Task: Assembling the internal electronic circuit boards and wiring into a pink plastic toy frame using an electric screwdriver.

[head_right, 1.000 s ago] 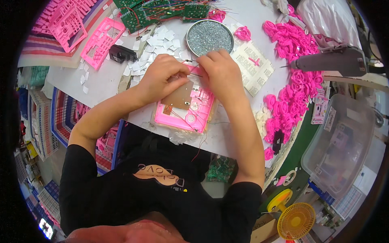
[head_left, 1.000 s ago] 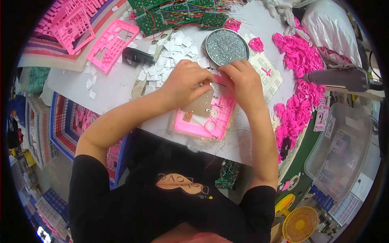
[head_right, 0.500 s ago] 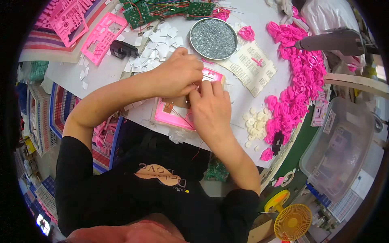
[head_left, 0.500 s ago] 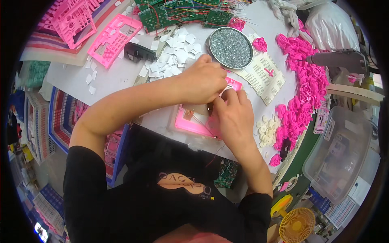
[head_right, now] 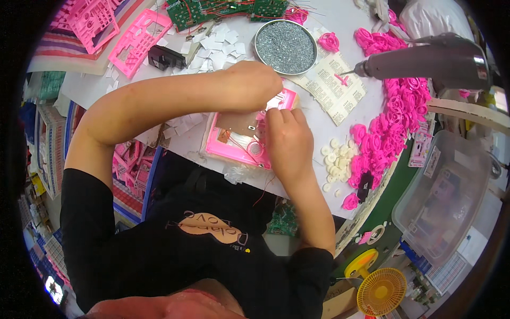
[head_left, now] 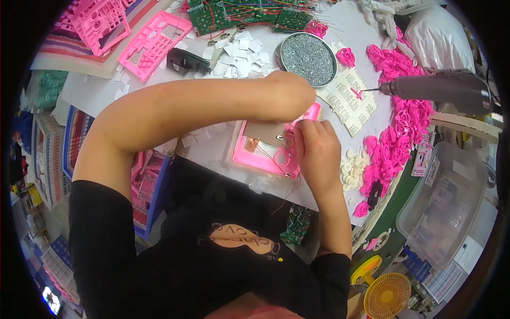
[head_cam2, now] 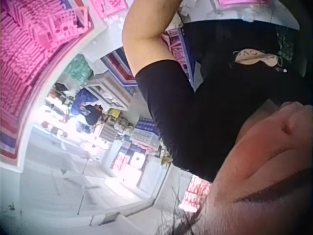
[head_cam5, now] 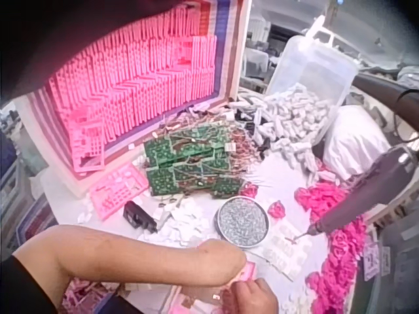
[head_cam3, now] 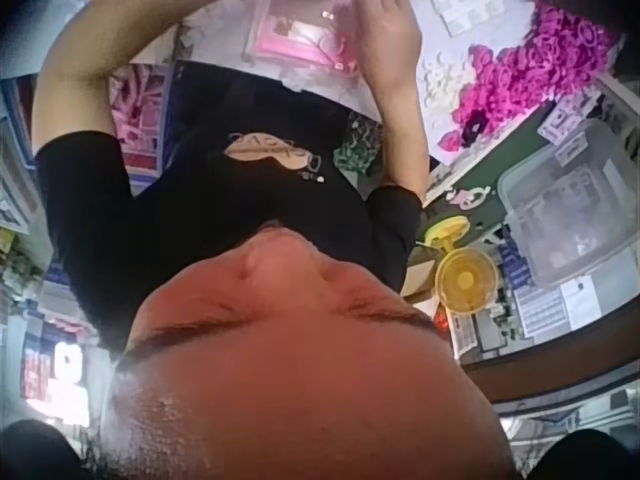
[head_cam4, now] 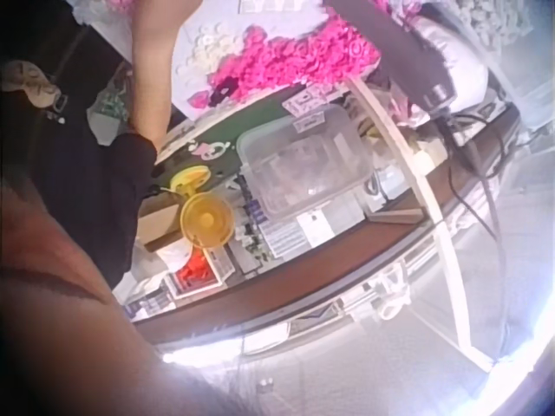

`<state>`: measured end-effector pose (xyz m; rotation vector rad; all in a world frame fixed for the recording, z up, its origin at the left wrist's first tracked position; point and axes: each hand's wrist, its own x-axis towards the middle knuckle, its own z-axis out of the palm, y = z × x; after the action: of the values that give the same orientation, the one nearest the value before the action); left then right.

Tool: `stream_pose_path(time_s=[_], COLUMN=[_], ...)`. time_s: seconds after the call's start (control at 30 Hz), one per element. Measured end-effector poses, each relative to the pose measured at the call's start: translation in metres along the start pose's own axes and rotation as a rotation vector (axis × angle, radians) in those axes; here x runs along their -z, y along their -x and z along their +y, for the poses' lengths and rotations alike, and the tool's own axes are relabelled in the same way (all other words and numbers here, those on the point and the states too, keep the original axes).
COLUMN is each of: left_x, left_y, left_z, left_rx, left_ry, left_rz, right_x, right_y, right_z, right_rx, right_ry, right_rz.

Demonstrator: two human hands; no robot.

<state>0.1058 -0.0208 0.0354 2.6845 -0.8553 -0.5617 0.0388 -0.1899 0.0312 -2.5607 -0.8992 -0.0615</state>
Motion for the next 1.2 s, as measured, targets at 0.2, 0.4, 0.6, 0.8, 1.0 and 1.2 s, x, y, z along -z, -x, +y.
stream_pose_path(time_s=[0.2, 0.4, 0.6, 0.8, 1.0, 1.2], left_x=[0.001, -0.005, -0.006, -0.005, -0.007, -0.005], left_y=[-0.005, 0.002, 0.004, 0.001, 0.002, -0.001], left_z=[-0.012, -0.010, -0.010, -0.010, -0.013, -0.022], left_rx=[0.036, 0.050, 0.087, 0.083, 0.001, -0.207], left_ry=[0.147, 0.161, 0.186, 0.170, 0.114, 0.030], left_rz=[-0.038, 0.046, 0.012, -0.014, 0.060, 0.005], right_x=[-0.017, -0.015, 0.004, 0.005, -0.009, -0.020], right_y=[-0.010, -0.015, -0.006, -0.009, 0.000, 0.006], right_z=[0.011, 0.019, 0.027, 0.015, 0.021, 0.011], right_rx=[0.033, 0.109, 0.290, 0.109, 0.164, 0.153], right_ry=[-0.132, -0.068, -0.081, -0.131, -0.155, 0.015], right_rz=[0.256, 0.134, -0.020, -0.064, 0.050, 0.134])
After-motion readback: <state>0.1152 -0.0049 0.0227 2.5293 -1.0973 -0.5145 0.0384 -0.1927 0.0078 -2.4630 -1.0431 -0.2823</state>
